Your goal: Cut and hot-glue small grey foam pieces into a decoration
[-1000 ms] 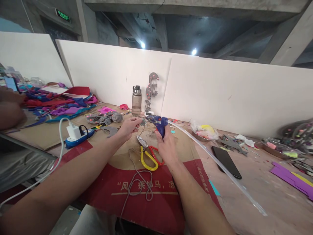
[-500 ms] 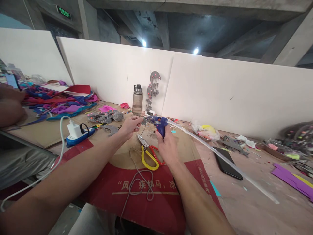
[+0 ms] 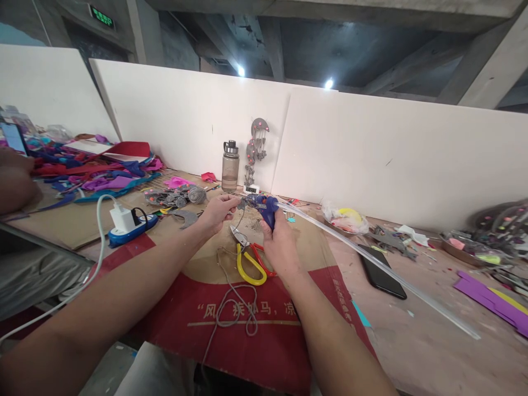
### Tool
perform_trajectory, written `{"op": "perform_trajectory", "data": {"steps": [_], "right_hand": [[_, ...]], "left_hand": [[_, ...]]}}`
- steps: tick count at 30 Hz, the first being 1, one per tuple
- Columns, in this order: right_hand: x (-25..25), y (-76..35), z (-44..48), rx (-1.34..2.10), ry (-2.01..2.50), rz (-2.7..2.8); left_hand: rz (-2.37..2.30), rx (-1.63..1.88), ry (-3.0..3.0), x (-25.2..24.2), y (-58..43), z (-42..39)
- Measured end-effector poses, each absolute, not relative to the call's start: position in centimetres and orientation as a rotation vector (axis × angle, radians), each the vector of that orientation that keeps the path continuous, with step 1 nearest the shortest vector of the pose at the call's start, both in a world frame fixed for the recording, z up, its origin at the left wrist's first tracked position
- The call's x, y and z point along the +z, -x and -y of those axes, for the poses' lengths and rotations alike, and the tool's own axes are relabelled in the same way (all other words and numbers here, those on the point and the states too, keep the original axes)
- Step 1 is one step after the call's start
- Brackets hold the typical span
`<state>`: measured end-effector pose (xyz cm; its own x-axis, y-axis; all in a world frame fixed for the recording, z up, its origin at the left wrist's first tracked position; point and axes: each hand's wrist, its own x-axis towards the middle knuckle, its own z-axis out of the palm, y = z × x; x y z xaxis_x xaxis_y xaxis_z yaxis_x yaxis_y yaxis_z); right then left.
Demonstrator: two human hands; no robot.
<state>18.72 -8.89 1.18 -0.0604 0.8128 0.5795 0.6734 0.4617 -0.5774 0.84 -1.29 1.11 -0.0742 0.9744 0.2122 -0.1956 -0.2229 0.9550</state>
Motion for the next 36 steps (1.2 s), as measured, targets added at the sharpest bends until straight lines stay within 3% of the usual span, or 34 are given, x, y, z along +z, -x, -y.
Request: {"op": "perform_trajectory", "data": {"steps": [26,36], "right_hand": [[0.79,-18.72,8.72,0.134,1.247,1.766],[0.99,-18.69,8.79,0.296,1.186,1.642]], "left_hand": [[-0.98,1.508,-1.203,1.0,-0.73,1.09],[-0.925,1.544,-1.093,1.31,-0.4,0.96]]}}
